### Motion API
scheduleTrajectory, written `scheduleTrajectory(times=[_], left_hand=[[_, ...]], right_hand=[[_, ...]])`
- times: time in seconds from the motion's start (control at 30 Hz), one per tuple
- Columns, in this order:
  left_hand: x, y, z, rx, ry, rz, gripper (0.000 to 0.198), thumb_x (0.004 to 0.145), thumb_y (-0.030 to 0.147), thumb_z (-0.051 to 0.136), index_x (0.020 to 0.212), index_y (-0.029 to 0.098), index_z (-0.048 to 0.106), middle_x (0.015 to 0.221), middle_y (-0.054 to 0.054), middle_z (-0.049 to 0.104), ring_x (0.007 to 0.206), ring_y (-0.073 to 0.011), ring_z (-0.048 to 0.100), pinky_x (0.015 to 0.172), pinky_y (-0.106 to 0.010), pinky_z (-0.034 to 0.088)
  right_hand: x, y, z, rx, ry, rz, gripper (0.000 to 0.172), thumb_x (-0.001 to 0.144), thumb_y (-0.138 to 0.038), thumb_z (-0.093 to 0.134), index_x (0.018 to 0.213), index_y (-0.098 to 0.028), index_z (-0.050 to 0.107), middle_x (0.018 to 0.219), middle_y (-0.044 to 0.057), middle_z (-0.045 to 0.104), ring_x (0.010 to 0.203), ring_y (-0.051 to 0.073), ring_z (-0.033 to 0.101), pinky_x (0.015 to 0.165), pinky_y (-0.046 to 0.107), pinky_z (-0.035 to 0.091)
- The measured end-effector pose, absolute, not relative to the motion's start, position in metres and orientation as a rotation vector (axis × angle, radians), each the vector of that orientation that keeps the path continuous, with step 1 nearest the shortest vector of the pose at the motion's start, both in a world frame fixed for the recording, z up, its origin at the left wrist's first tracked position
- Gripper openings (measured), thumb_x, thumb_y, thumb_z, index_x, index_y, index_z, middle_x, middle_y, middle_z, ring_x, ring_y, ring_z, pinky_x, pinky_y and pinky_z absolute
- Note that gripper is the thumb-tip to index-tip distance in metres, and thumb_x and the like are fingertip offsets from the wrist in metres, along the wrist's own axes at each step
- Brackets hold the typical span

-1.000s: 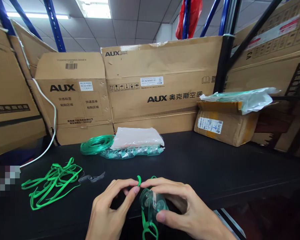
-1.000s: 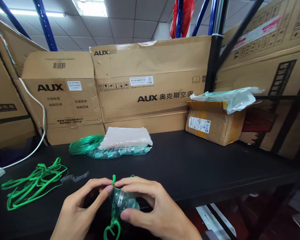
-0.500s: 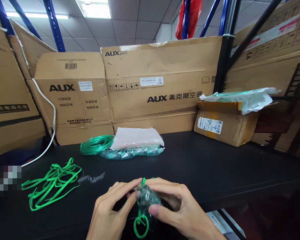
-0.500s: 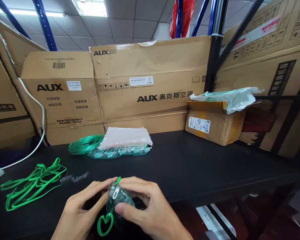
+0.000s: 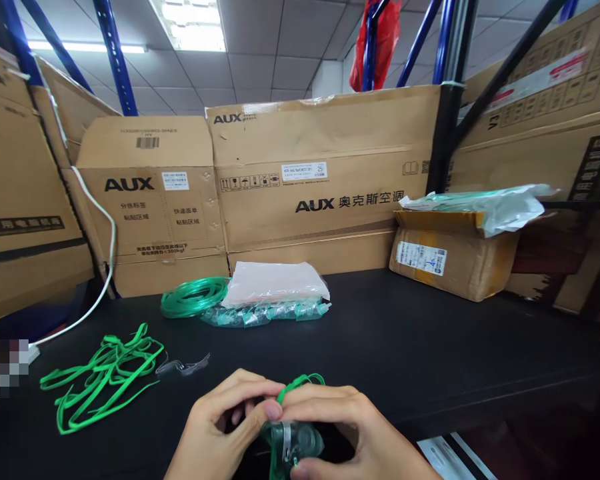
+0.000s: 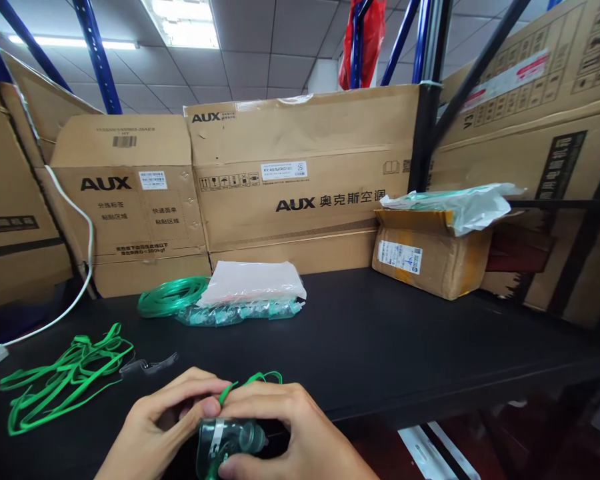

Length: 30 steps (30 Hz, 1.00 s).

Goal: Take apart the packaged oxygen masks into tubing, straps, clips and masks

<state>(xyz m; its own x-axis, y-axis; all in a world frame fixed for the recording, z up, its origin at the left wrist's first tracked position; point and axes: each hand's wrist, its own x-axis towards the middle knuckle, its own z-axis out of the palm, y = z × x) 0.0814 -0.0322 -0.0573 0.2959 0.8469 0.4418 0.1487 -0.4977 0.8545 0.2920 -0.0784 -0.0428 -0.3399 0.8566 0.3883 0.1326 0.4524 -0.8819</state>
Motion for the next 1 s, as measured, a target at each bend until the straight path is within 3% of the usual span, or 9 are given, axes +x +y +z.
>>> scheduleTrajectory(times=[0.23, 0.4, 0.63, 0.83, 1.0], left_hand=[[0.088, -0.033, -0.056, 1.706, 0.903, 1.269, 0.048, 0.076, 0.069, 0.078, 0.078, 0.022, 0.084, 0.076, -0.006, 0.069, 0.068, -0.0173, 0.059, 0.061, -0.024, 0.050], [0.091, -0.037, -0.051, 1.649, 0.934, 1.337, 0.045, 0.077, 0.064, 0.079, 0.071, 0.020, 0.079, 0.074, -0.003, 0.068, 0.065, -0.0152, 0.059, 0.058, -0.021, 0.049], [0.098, -0.042, -0.046, 1.543, 1.136, 1.559, 0.046, 0.082, 0.063, 0.074, 0.085, 0.017, 0.075, 0.081, -0.007, 0.078, 0.078, -0.0233, 0.074, 0.067, -0.025, 0.059], [0.099, -0.040, -0.053, 1.537, 1.184, 1.567, 0.050, 0.074, 0.067, 0.079, 0.083, 0.018, 0.077, 0.081, -0.004, 0.077, 0.074, -0.0200, 0.070, 0.063, -0.023, 0.056], [0.097, -0.040, -0.056, 1.608, 1.195, 1.522, 0.041, 0.078, 0.061, 0.078, 0.084, 0.021, 0.079, 0.077, -0.001, 0.072, 0.071, -0.0167, 0.063, 0.065, -0.022, 0.051]], right_hand=[[0.288, -0.078, -0.036, -0.816, -1.786, 0.978, 0.047, 0.071, -0.016, 0.091, 0.112, -0.036, 0.082, 0.115, 0.000, 0.081, 0.112, 0.026, 0.072, 0.103, 0.036, 0.053], [0.288, -0.077, -0.033, -0.815, -1.814, 0.955, 0.045, 0.073, -0.020, 0.091, 0.114, -0.036, 0.081, 0.116, 0.001, 0.081, 0.113, 0.026, 0.072, 0.104, 0.036, 0.052], [0.301, -0.068, -0.029, -0.706, -1.587, 1.122, 0.030, 0.086, -0.025, 0.083, 0.115, -0.030, 0.077, 0.130, 0.004, 0.071, 0.127, 0.023, 0.064, 0.110, 0.036, 0.048], [0.304, -0.065, -0.034, -0.731, -1.448, 1.216, 0.033, 0.091, -0.037, 0.078, 0.116, -0.028, 0.058, 0.120, 0.005, 0.074, 0.115, 0.021, 0.071, 0.105, 0.038, 0.052], [0.303, -0.068, -0.033, -0.688, -1.462, 1.260, 0.037, 0.087, -0.033, 0.082, 0.112, -0.028, 0.055, 0.117, 0.003, 0.073, 0.115, 0.020, 0.070, 0.105, 0.037, 0.052]])
